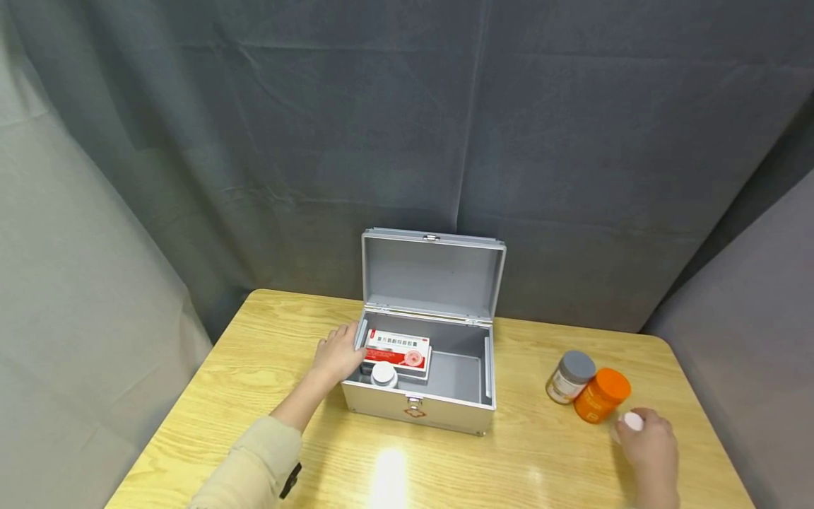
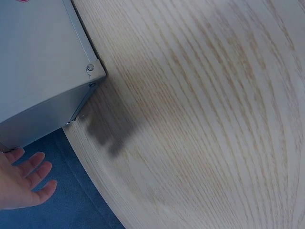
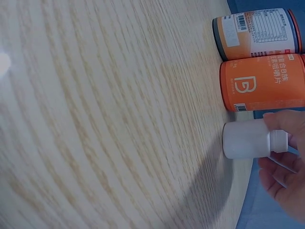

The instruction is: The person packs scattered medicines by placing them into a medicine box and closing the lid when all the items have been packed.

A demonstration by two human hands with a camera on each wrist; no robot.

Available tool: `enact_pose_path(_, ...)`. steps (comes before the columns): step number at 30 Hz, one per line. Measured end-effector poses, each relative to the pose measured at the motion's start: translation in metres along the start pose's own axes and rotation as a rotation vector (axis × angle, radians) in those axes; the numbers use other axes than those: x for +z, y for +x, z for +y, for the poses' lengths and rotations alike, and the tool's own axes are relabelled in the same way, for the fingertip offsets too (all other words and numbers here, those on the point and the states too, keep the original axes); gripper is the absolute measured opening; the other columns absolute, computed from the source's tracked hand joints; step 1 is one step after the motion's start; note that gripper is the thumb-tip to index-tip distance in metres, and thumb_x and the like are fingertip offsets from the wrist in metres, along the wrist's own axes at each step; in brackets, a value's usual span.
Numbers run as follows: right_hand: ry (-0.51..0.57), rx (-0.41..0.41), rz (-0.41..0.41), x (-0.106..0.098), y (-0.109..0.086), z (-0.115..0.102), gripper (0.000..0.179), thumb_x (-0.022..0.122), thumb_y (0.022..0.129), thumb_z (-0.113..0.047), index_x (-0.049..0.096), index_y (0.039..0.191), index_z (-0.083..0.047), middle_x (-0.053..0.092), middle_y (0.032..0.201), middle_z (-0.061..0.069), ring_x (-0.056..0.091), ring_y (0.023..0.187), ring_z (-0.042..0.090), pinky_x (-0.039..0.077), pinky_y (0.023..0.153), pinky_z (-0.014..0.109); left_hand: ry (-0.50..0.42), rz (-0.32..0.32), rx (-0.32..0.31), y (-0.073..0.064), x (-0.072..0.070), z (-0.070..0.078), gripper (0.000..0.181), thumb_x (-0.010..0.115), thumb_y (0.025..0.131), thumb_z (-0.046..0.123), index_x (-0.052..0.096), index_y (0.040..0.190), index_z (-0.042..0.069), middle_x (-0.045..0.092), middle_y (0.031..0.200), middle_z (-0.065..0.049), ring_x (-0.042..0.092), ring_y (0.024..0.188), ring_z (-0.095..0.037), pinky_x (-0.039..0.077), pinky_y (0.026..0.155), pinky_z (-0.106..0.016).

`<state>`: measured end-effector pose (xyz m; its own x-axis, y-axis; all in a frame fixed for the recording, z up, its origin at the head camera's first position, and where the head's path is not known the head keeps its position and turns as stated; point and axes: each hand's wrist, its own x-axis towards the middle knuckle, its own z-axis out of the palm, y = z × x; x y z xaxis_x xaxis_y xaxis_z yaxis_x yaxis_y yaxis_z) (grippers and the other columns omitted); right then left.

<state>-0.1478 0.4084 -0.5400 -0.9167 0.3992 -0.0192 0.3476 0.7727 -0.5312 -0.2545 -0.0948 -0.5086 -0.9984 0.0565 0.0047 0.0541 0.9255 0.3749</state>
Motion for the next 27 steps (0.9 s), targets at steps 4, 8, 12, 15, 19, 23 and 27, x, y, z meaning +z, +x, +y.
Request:
enact_pose_path(4,-0.005,0.002,-0.007,0.0,-0.001,0.0,0.044,0.058,0.084,-0.019,0.047,0.108,0.016,0.044,0.101,0.04,0.046,0.091,0.05,0.039,0.075,0.055,0.0,-0.002,0.0,0.0,0.001,0.0,0.06,0.051,0.084,0.035,0.039,0.137,0.01,0.047,0.132,-0.011,0.041,0.119,-0.031,0.033,0.093,-0.05)
enact_pose_path(8,-0.027,-0.013,0.005,0.001,-0.002,0.001,0.044,0.06,0.082,-0.021,0.049,0.105,0.016,0.046,0.097,0.036,0.046,0.089,0.046,0.038,0.073,0.053,-0.005,-0.007,-0.005,0.001,0.001,-0.001,0.061,0.051,0.084,0.035,0.038,0.138,0.011,0.046,0.133,-0.012,0.041,0.121,-0.031,0.032,0.094,-0.051)
enact_pose_path(12,-0.047,-0.031,0.016,0.001,-0.004,0.0,0.045,0.062,0.081,-0.022,0.05,0.103,0.015,0.048,0.093,0.035,0.048,0.087,0.045,0.039,0.071,0.051,-0.006,-0.01,-0.01,0.001,0.001,-0.001,0.061,0.051,0.084,0.035,0.037,0.138,0.012,0.045,0.133,-0.012,0.04,0.121,-0.031,0.032,0.094,-0.051)
enact_pose_path(15,-0.049,-0.058,0.03,-0.001,-0.006,-0.003,0.043,0.063,0.079,-0.02,0.051,0.1,0.015,0.049,0.092,0.036,0.049,0.085,0.045,0.039,0.068,0.049,-0.002,-0.013,-0.011,0.001,0.001,-0.001,0.061,0.05,0.083,0.035,0.037,0.138,0.012,0.046,0.133,-0.011,0.041,0.12,-0.03,0.032,0.093,-0.05)
enact_pose_path(19,-0.044,-0.077,0.025,-0.008,-0.007,-0.01,0.04,0.062,0.08,-0.02,0.051,0.097,0.014,0.051,0.089,0.034,0.05,0.082,0.043,0.04,0.063,0.044,0.004,-0.015,-0.012,0.001,0.001,-0.001,0.06,0.05,0.084,0.035,0.037,0.138,0.013,0.046,0.133,-0.01,0.041,0.12,-0.03,0.033,0.093,-0.05)
enact_pose_path(23,-0.047,-0.091,0.011,-0.016,-0.009,-0.017,0.038,0.063,0.08,-0.021,0.051,0.095,0.013,0.052,0.085,0.032,0.052,0.075,0.038,0.039,0.057,0.036,-0.001,-0.012,-0.011,0.001,0.002,-0.001,0.06,0.05,0.085,0.035,0.037,0.139,0.013,0.045,0.134,-0.011,0.04,0.121,-0.03,0.032,0.094,-0.05)
enact_pose_path(27,-0.06,-0.144,0.003,-0.026,-0.01,-0.023,0.037,0.064,0.08,-0.021,0.052,0.093,0.011,0.055,0.079,0.028,0.053,0.068,0.033,0.037,0.054,0.032,0.002,-0.008,-0.008,0.001,0.002,-0.001,0.06,0.051,0.084,0.035,0.037,0.138,0.012,0.045,0.133,-0.011,0.041,0.12,-0.03,0.032,0.093,-0.05)
